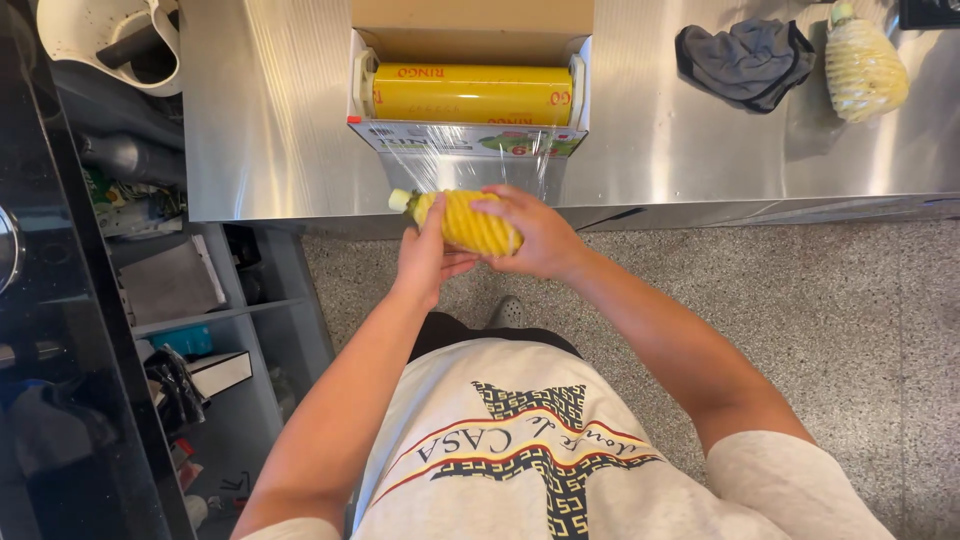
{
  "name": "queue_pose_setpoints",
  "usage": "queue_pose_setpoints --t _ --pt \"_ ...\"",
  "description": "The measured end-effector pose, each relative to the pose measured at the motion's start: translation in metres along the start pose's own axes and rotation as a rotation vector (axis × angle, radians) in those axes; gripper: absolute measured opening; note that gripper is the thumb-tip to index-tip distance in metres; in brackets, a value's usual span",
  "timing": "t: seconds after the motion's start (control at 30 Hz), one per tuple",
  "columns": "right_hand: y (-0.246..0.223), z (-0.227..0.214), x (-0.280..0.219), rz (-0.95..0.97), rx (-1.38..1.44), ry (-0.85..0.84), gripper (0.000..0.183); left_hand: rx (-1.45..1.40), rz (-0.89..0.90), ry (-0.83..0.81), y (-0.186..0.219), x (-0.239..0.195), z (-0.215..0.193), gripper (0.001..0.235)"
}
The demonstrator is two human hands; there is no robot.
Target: Wrap a peeled pineapple in plastic wrap and then wash several limes in a kitchen sink.
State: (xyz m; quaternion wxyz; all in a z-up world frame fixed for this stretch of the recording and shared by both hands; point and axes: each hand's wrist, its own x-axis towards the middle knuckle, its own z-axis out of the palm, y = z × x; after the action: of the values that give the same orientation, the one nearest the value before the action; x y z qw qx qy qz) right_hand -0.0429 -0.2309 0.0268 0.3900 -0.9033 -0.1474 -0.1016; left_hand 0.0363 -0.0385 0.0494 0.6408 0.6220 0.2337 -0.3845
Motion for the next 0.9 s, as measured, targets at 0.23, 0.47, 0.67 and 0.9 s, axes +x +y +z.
queue_pose_setpoints --t 0.23,0.47,0.67,0.9 --pt "-0.002 -0.029 0.014 0.354 0.513 -0.083 0.088 -0.147 0.306 -0.366 -0.065 0.059 -0.063 0.047" --pt "0.008 -0.025 0.010 0.459 0.698 -0.203 0.084 -0.775 0.127 -0.534 -0.042 0.039 -0.020 0.106" --pt "0.010 -0.030 0.010 0.587 0.907 -0.155 0.085 -0.935 0.064 -0.504 -0.033 0.075 -0.001 0.119" --pt "-0.011 -0.080 0.031 0.610 1.233 0.047 0.090 -1.035 0.178 -0.533 -0.032 0.091 0.028 0.122"
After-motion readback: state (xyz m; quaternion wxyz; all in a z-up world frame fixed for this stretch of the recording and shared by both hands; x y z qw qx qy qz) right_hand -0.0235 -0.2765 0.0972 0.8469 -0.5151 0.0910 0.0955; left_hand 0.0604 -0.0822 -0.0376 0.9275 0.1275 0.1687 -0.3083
